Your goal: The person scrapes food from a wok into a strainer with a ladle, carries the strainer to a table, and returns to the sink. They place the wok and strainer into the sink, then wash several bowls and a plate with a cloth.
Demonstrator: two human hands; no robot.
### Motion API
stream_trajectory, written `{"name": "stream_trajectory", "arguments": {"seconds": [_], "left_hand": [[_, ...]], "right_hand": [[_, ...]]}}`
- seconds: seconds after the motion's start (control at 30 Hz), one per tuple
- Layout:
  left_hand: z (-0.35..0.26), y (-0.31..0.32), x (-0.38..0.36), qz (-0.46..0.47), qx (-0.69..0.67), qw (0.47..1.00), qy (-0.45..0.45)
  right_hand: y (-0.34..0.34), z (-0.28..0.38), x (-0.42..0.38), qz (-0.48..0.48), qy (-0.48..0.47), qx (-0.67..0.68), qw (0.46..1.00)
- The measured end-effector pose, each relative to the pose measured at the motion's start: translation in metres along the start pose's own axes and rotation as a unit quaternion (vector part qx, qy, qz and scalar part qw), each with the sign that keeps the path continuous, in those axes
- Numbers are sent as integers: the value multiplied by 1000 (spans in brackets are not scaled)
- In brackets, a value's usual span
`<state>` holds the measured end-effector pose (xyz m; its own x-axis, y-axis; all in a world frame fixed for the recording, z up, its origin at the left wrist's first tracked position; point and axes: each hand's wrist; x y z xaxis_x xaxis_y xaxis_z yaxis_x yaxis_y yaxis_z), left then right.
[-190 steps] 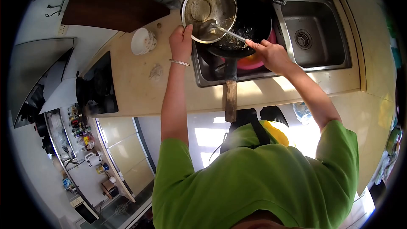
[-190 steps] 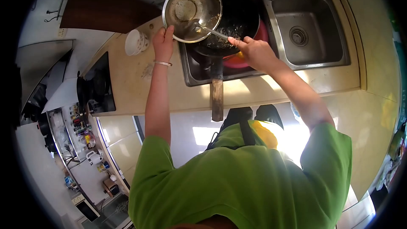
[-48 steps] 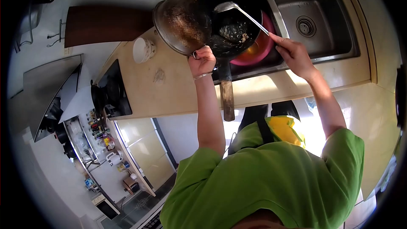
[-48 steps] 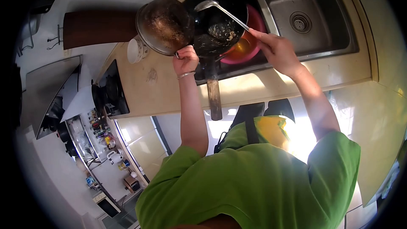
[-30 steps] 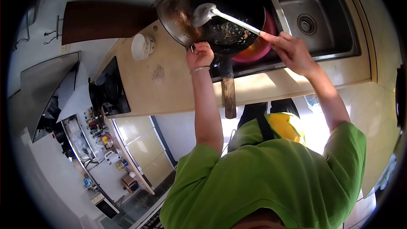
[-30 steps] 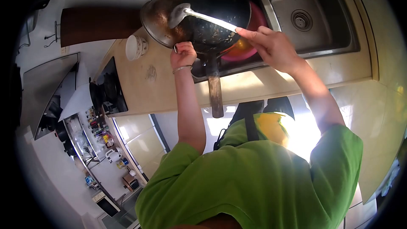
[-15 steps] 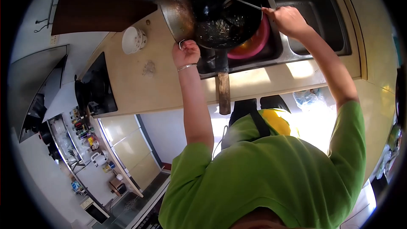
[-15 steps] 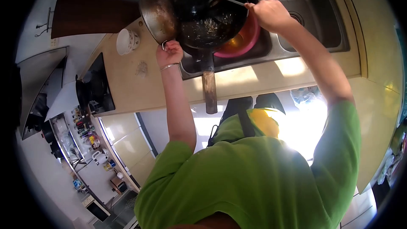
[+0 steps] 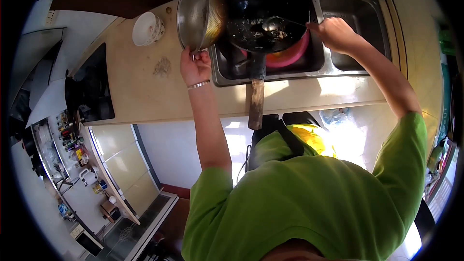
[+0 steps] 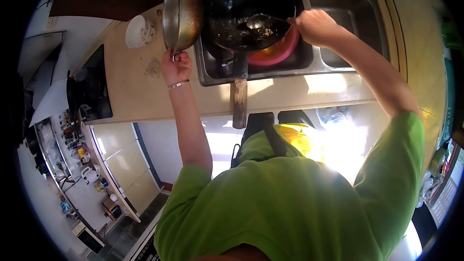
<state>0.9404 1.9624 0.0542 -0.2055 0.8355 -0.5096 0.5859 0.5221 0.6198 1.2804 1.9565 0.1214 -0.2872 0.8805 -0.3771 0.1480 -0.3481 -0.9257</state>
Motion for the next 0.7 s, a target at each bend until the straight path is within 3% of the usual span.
{"name": "stream_trajectory", "arguments": {"seconds": [0.17, 0.27, 0.33, 0.4, 0.5, 0.7], "left_hand": [[4, -2, 7, 12, 14, 1000, 6], [3, -4, 7, 6, 20, 1000, 4], [4, -4, 9, 12, 49, 998, 30], [5, -4, 9, 17, 58, 997, 42], [3, -3, 9, 17, 80, 994, 73], [-6, -5, 3, 15, 115, 985, 126]], "right_hand": [[17, 5, 44, 3, 36, 29, 999], [11, -7, 9, -10, -79, -46, 996], [6, -12, 13, -10, -50, -60, 997], [-5, -10, 25, 9, 36, -45, 998], [5, -16, 55, -36, 52, -45, 997], [-6, -2, 42, 29, -2, -72, 997]]}}
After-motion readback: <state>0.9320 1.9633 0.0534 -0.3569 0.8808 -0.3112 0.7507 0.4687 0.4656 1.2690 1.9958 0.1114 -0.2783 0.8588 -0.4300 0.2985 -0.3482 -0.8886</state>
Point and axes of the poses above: each hand's wrist, its own x-axis towards the middle knuckle, its own y-axis out of the palm, z = x × y, and after that the axes turned 6 degrees about y, right-handed
